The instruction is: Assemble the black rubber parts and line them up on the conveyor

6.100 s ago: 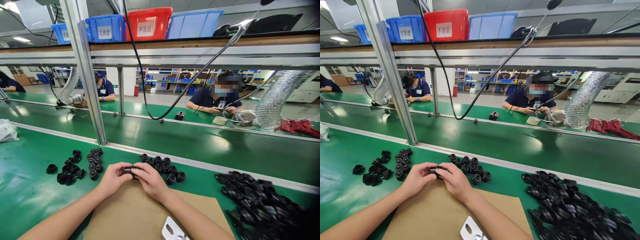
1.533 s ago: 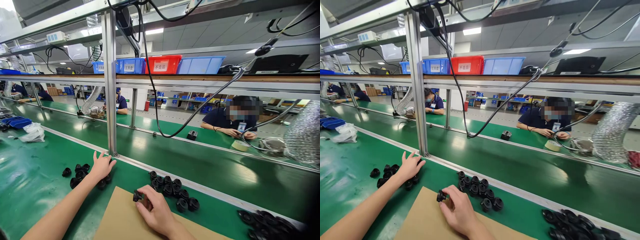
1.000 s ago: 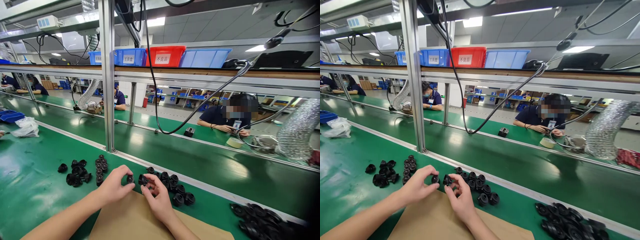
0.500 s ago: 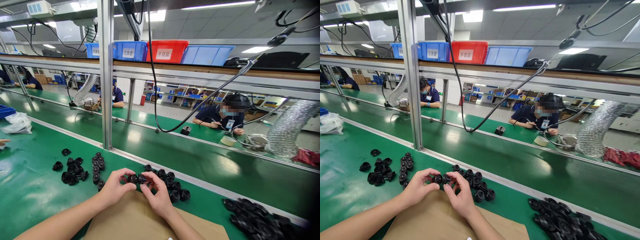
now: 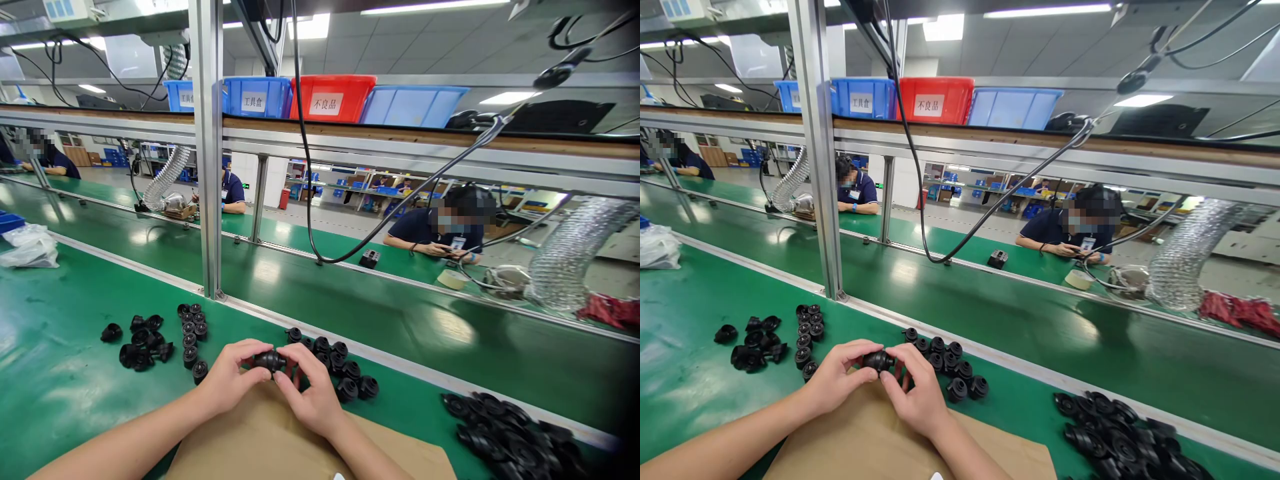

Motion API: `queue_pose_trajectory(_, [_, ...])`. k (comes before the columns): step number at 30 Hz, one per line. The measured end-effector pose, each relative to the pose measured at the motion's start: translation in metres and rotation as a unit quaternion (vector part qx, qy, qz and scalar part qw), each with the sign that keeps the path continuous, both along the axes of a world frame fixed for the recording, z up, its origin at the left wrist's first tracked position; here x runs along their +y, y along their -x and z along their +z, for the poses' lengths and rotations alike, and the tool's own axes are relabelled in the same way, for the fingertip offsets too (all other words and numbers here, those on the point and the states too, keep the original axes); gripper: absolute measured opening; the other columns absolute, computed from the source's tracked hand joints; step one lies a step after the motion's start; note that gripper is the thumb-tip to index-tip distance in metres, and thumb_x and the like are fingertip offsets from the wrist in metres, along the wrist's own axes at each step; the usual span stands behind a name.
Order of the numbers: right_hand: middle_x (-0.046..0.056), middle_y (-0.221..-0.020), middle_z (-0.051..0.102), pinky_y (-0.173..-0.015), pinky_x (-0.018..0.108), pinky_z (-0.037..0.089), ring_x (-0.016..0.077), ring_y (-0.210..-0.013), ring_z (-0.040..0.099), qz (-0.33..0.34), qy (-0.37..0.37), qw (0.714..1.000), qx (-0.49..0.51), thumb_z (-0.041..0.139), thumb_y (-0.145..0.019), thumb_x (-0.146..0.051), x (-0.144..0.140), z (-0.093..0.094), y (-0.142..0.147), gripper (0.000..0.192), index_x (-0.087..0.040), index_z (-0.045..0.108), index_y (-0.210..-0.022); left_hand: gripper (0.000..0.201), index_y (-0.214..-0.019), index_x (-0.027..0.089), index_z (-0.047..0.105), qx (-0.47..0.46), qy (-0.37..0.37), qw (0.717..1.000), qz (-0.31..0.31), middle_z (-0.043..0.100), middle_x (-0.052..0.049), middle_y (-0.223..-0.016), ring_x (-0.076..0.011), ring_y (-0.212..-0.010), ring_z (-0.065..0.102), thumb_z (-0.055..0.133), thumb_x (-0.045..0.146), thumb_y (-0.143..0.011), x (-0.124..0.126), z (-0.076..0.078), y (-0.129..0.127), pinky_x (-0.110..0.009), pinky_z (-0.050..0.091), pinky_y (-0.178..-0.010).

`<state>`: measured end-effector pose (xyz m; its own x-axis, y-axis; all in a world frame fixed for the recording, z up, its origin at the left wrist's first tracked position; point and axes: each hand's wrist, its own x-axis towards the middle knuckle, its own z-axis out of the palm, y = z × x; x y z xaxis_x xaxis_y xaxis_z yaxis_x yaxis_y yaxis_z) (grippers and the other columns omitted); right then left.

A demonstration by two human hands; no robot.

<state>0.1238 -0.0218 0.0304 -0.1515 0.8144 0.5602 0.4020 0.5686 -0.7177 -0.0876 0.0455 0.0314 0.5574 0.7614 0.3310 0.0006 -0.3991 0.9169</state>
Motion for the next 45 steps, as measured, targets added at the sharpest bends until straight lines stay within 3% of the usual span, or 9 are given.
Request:
queue_pose_trajectory(7, [0.011,-0.121,0.062,-0.057,0.029,0.052,0.0199,-0.082,0.063,0.017,-0.048,0.997,-0.063,0.058,-0.103,-0.021,0.002,-0.004,-0.007,0.035,-0.028,0.059,-0.138,0.039,-0.122,0.027,0.08,-0.009,0.032,0.999,-0.016,0.073,-0.006,-0.119,-0.0263,-0.11,0.067,0.075,0.025,-0.084,0.002,0.001,0.0,-0.036,0.053,-0.099])
queue_pose_trajectory(14, [0.005,-0.091,0.064,-0.057,0.031,0.048,0.0208,-0.073,0.06,-0.03,-0.033,0.991,-0.124,0.066,-0.102,-0.033,0.003,0.0,-0.01,0.016,-0.023,0.065,-0.114,0.035,-0.116,0.025,0.082,0.012,-0.002,1.0,-0.005,0.075,-0.006,-0.109,-0.0251,-0.1,0.068,0.078,0.021,-0.081,0.0,0.006,0.001,-0.035,0.052,-0.093])
queue_pose_trajectory(19, [0.012,-0.117,0.067,-0.058,0.031,0.054,0.0229,-0.084,0.067,-0.034,-0.074,0.987,-0.14,0.065,-0.1,-0.029,0.002,0.0,-0.01,0.038,-0.024,0.054,-0.137,0.037,-0.119,0.025,0.081,0.02,-0.002,1.0,0.001,0.075,-0.006,-0.113,-0.0257,-0.103,0.068,0.076,0.022,-0.082,0.001,0.007,0.003,-0.035,0.052,-0.095])
queue_pose_trajectory(21, [0.014,-0.126,0.067,-0.063,0.032,0.058,0.0258,-0.096,0.07,-0.026,-0.119,0.978,-0.169,0.063,-0.102,-0.025,0.003,0.0,-0.012,0.035,-0.025,0.054,-0.136,0.039,-0.12,0.025,0.081,0.021,0.008,1.0,0.001,0.075,-0.007,-0.114,-0.0258,-0.103,0.067,0.076,0.023,-0.082,0.002,0.007,0.003,-0.035,0.053,-0.094])
queue_pose_trajectory(24, [0.012,-0.122,0.07,-0.075,0.036,0.063,0.0277,-0.108,0.07,-0.021,-0.156,0.968,-0.193,0.061,-0.106,-0.023,0.005,-0.002,-0.014,0.026,-0.025,0.057,-0.132,0.037,-0.117,0.024,0.081,0.023,0.002,1.0,-0.001,0.075,-0.006,-0.113,-0.026,-0.104,0.067,0.077,0.024,-0.081,0.002,0.006,0.004,-0.035,0.052,-0.094])
queue_pose_trajectory(28, [0.012,-0.122,0.071,-0.079,0.038,0.064,0.0257,-0.103,0.071,-0.011,-0.169,0.966,-0.195,0.06,-0.108,-0.02,0.007,-0.002,-0.017,0.023,-0.025,0.056,-0.13,0.034,-0.115,0.024,0.082,0.028,-0.011,1.0,0.0,0.076,-0.006,-0.109,-0.0261,-0.103,0.067,0.078,0.025,-0.081,0.001,0.01,0.004,-0.035,0.052,-0.092])
queue_pose_trajectory(33, [0.013,-0.133,0.067,-0.077,0.037,0.061,0.0255,-0.103,0.07,0.0,-0.231,0.935,-0.268,0.049,-0.106,-0.009,0.005,0.005,-0.019,0.028,-0.027,0.058,-0.125,0.034,-0.115,0.026,0.083,0.034,-0.001,0.999,-0.013,0.077,-0.005,-0.108,-0.0257,-0.101,0.066,0.077,0.023,-0.081,0.001,0.014,0.003,-0.033,0.052,-0.086])
queue_pose_trajectory(40, [0.006,-0.094,0.07,-0.064,0.034,0.053,0.0231,-0.075,0.066,-0.023,-0.175,0.96,-0.218,0.056,-0.108,-0.026,0.0,0.011,-0.013,0.009,-0.023,0.054,-0.117,0.029,-0.116,0.025,0.081,0.0,-0.095,0.995,-0.028,0.079,-0.005,-0.106,-0.0258,-0.098,0.066,0.081,0.024,-0.087,-0.002,0.01,0.001,-0.038,0.052,-0.092])
queue_pose_trajectory(45, [0.013,-0.115,0.07,-0.076,0.038,0.055,0.0279,-0.095,0.069,-0.003,-0.165,0.951,-0.262,0.052,-0.108,-0.026,0.0,0.008,-0.012,0.03,-0.019,0.049,-0.137,0.031,-0.116,0.026,0.082,0.005,-0.06,0.998,-0.021,0.078,-0.004,-0.106,-0.0246,-0.097,0.065,0.08,0.02,-0.085,-0.001,0.01,0.003,-0.036,0.052,-0.089])
